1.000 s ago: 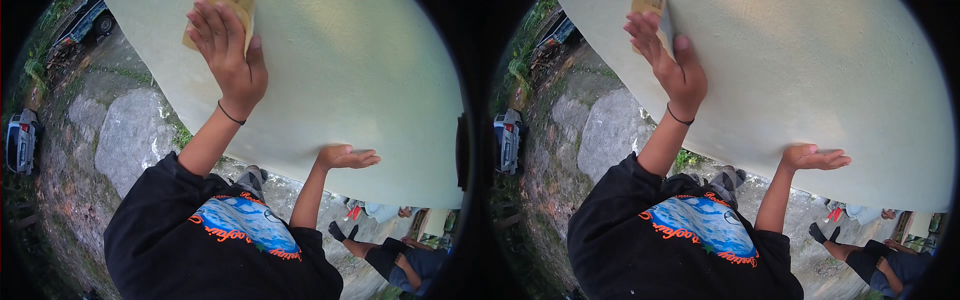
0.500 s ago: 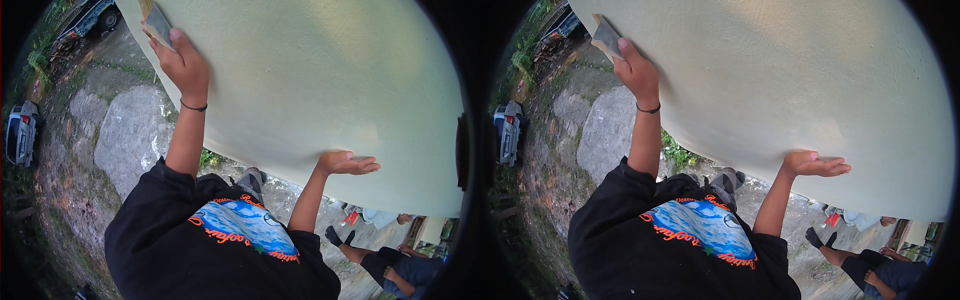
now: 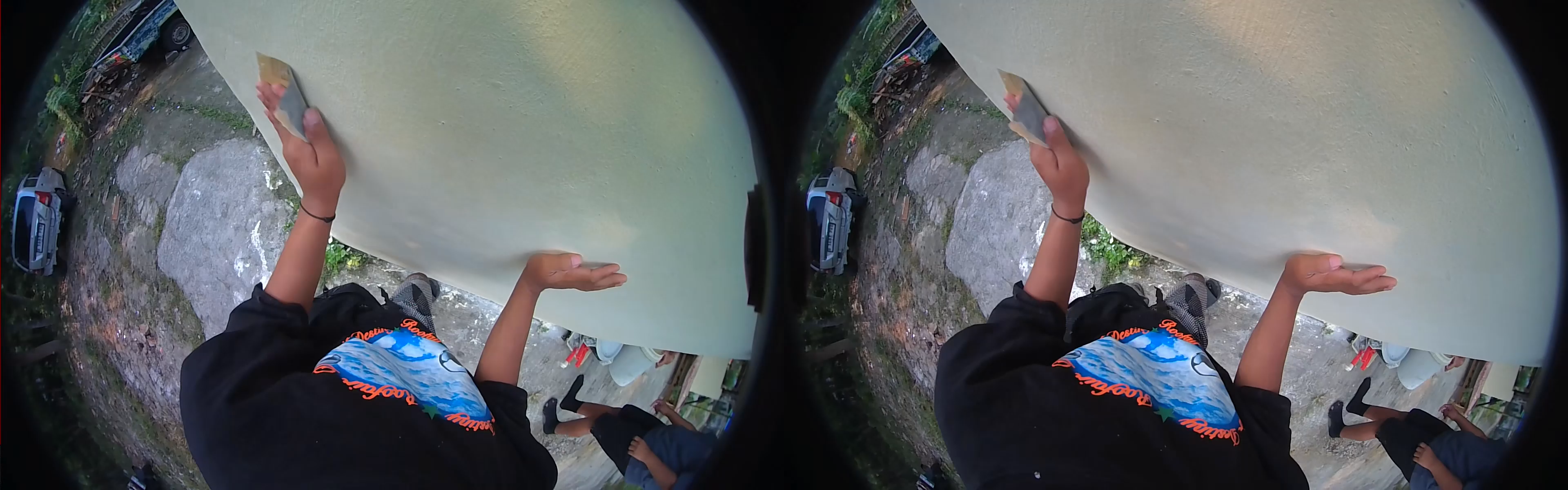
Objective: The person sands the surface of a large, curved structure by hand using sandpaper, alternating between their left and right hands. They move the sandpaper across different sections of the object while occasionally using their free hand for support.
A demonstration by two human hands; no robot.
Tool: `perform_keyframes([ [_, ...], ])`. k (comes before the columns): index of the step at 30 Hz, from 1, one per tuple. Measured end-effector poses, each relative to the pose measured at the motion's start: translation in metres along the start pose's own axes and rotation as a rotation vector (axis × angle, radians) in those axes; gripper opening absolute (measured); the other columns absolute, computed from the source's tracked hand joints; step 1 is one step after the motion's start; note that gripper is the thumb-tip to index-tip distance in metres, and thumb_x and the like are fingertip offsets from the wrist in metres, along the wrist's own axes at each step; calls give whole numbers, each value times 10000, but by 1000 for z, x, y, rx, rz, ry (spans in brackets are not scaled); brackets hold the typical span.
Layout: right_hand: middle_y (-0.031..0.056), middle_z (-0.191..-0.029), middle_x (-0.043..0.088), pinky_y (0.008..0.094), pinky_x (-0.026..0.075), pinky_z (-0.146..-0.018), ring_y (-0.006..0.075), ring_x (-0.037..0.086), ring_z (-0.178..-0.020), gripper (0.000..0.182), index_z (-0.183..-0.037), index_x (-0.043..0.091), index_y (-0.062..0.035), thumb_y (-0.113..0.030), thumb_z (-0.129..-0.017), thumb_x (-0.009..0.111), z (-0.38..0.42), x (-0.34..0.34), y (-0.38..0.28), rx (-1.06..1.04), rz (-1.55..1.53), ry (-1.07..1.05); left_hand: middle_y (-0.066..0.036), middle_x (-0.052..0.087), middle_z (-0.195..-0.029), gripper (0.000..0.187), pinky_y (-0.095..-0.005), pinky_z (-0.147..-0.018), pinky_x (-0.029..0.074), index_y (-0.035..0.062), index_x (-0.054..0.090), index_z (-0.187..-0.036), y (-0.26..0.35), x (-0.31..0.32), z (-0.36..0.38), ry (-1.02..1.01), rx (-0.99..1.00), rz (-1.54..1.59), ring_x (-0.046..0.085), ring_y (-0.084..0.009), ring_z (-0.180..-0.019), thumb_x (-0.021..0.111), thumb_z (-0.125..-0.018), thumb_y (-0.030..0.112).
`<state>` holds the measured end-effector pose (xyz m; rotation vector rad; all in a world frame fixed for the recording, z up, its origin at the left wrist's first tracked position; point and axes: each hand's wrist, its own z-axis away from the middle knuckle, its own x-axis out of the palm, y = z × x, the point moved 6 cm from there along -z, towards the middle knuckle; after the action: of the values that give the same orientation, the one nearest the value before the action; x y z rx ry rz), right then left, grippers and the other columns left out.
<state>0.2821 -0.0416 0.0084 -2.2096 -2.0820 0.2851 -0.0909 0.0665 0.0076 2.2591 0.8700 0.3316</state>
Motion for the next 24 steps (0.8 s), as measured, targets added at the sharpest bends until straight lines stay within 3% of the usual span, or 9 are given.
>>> perform_keyframes([
  [3, 252, -1516, 60, 491, 107, -1131, 380, 43, -1417, 575, -1423, 179, 84, -247, -961, 266, -2, 0, 1, 7, 38, -24, -260, 146, -1512, 524, -490, -1130, 42, -96, 265, -1403, 12, 5, -48, 150, -133, 118, 89, -381, -1420, 375, -971, 179],
  [6, 274, -1502, 118, 496, 130, -1120, 402, 117, -1401, 574, -1402, 242, 103, -265, -964, 295, 0, 0, 2, 4, -15, 35, -291, 150, -1499, 558, -505, -1126, 23, -89, 254, -1411, 72, 33, -15, 164, 185, 10, 79, -400, -1418, 405, -929, 147],
  [8, 250, -1517, 59, 486, 102, -1133, 376, 39, -1419, 581, -1424, 177, 84, -235, -948, 278, 2, 2, 4, 5, 3, -4, -276, 173, -1500, 612, -523, -1127, -6, -70, 329, -1385, 74, 66, 69, -100, 369, -119, 69, -409, -1418, 456, -832, 159],
  [11, 249, -1517, 56, 483, 106, -1133, 373, 40, -1420, 580, -1424, 180, 83, -231, -948, 281, -1, -1, 0, 25, 35, -37, -279, 193, -1491, 565, -525, -1135, 9, -72, 364, -1362, 35, 73, 177, -435, 508, -237, 75, -402, -1417, 440, -848, 150],
  [13, 248, -1517, 58, 483, 104, -1133, 372, 40, -1420, 580, -1424, 183, 82, -233, -947, 281, -1, 1, 1, 4, 14, -21, -274, 169, -1500, 538, -508, -1136, 22, -87, 333, -1376, 0, 47, 169, -465, 233, -199, 66, -390, -1422, 409, -908, 167],
  [15, 247, -1518, 59, 483, 102, -1133, 371, 41, -1420, 581, -1424, 186, 81, -235, -946, 282, -1, 0, 2, -21, 1, -15, -270, 136, -1510, 525, -470, -1138, 36, -107, 295, -1386, -19, 13, 100, -202, -62, -26, 55, -376, -1425, 368, -962, 194],
  [17, 274, -1503, 122, 502, 122, -1116, 407, 114, -1401, 588, -1404, 244, 93, -292, -963, 295, 0, 0, 1, -3, -12, 34, -263, 119, -1516, 551, -377, -1140, 71, -131, 209, -1402, -39, -8, 24, -2, -175, 102, 89, -355, -1423, 320, -1002, 232],
  [20, 242, -1519, 74, 488, 102, -1131, 367, 45, -1421, 572, -1425, 195, 72, -230, -947, 279, 0, 0, 2, 10, 12, -12, -259, 137, -1514, 556, -368, -1139, 80, -115, 208, -1410, -20, -8, -58, 4, -486, 310, 114, -349, -1419, 324, -1005, 248],
  [24, 242, -1518, 80, 488, 109, -1130, 367, 53, -1420, 568, -1427, 194, 70, -240, -957, 271, -2, 0, 1, -27, 59, -16, -290, 177, -1492, 524, -463, -1133, 69, -92, 286, -1396, 76, 29, -34, 208, 184, 34, 117, -400, -1411, 385, -950, 165],
])
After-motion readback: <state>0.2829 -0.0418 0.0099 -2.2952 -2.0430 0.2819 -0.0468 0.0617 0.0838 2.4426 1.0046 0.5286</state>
